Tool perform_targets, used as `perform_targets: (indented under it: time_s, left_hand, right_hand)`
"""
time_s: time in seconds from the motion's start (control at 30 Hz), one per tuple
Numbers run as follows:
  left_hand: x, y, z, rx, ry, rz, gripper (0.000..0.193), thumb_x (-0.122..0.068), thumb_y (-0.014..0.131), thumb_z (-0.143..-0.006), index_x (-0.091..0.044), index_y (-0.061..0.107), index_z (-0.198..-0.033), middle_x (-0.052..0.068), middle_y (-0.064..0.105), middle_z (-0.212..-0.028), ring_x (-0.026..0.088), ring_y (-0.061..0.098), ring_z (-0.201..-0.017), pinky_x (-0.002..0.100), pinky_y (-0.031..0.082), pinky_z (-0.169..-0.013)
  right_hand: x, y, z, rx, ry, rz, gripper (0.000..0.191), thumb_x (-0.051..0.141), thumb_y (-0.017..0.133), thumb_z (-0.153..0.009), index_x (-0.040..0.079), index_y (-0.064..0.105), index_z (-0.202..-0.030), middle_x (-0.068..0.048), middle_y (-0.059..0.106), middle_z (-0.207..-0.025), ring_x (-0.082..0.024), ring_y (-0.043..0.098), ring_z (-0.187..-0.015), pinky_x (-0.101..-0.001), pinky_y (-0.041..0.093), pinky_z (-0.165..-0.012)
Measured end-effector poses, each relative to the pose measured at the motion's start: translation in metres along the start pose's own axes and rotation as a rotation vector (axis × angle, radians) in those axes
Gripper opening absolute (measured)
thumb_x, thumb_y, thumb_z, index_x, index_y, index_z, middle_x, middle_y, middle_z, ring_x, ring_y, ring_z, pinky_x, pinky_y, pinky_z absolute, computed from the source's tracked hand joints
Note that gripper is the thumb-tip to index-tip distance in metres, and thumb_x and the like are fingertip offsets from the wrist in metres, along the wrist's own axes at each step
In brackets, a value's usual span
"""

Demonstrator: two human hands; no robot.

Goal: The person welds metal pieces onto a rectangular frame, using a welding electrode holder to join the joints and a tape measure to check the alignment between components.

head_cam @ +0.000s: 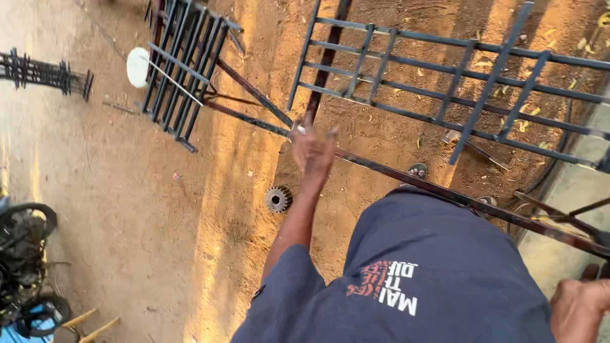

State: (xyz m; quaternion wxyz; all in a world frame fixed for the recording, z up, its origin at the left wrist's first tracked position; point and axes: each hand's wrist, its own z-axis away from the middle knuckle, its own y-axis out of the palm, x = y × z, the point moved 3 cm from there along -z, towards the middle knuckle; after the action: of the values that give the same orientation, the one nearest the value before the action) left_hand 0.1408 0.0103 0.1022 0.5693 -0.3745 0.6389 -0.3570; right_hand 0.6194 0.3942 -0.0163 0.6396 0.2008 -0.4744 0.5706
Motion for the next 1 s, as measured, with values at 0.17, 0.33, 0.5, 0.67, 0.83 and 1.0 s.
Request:
perform_targets:
  time_s: [0.17, 0.33, 0.5, 0.67, 0.83, 1.0]
  left_hand:
    - [0.083, 0.012, -0.030, 0.004, 0.026, -0.248, 0.104, -0.052, 0.085, -0.074, 0.002, 0.039, -0.150, 0.027, 0.051, -0.144, 0.046, 0.046, -0.133, 0.054, 0.038, -0.109]
    - [0.108, 0.031, -0.045, -0.119, 0.097, 0.104, 0.049, -0.032, 0.094, -0.073, -0.001, 0.071, -0.103, 0.018, 0.072, -0.100, 0.037, 0.067, -0.093, 0.048, 0.054, -0.088]
    - [0.091, 0.033, -0.037, -0.222, 0.081, -0.056, 0.065, -0.043, 0.095, -0.078, 0.009, 0.070, -0.106, 0.023, 0.071, -0.102, 0.036, 0.070, -0.089, 0.046, 0.058, -0.081]
    - [-0.017, 0.049, -0.012, 0.230, -0.242, 0.440, 0.058, -0.029, 0.090, -0.083, 0.006, 0.063, -0.120, 0.018, 0.071, -0.113, 0.030, 0.070, -0.098, 0.042, 0.059, -0.087]
    - [-0.217, 0.085, 0.066, 0.854, -0.372, 1.191, 0.058, -0.015, 0.085, -0.075, 0.000, 0.054, -0.121, 0.017, 0.068, -0.109, 0.028, 0.074, -0.095, 0.038, 0.065, -0.086]
    - [-0.361, 0.104, 0.144, 1.169, -0.333, 1.171, 0.048, -0.027, 0.081, -0.084, 0.001, 0.059, -0.115, 0.014, 0.068, -0.103, 0.022, 0.072, -0.091, 0.036, 0.063, -0.083]
  right_hand:
    - [0.025, 0.025, -0.020, 0.190, 0.034, 0.046, 0.067, 0.023, 0.075, -0.091, 0.010, 0.040, -0.148, -0.007, 0.055, -0.140, -0.023, 0.057, -0.122, -0.0406, 0.049, -0.093]
    - [0.056, 0.051, 0.000, 0.301, 0.028, 0.111, 0.064, 0.024, 0.069, -0.095, 0.012, 0.041, -0.151, -0.006, 0.052, -0.148, -0.024, 0.055, -0.128, -0.0421, 0.048, -0.094]
    - [0.094, 0.078, 0.075, 0.524, -0.770, 0.175, 0.071, 0.008, 0.073, -0.100, 0.001, 0.032, -0.158, -0.024, 0.038, -0.159, -0.031, 0.045, -0.142, -0.0460, 0.042, -0.116]
    - [0.155, 0.127, 0.094, 0.830, -0.301, 0.700, 0.095, 0.037, 0.073, -0.081, 0.011, 0.026, -0.159, -0.023, 0.053, -0.147, -0.036, 0.071, -0.113, -0.0460, 0.063, -0.091]
    - [0.233, 0.146, 0.154, 1.186, -1.400, 0.720, 0.087, 0.037, 0.081, -0.084, -0.004, 0.040, -0.149, -0.030, 0.049, -0.149, -0.046, 0.055, -0.127, -0.0507, 0.048, -0.101]
    - [0.268, 0.152, 0.121, 1.134, -1.354, 0.423, 0.049, 0.017, 0.078, -0.094, 0.001, 0.058, -0.135, -0.018, 0.067, -0.127, -0.035, 0.067, -0.118, -0.0425, 0.057, -0.101]
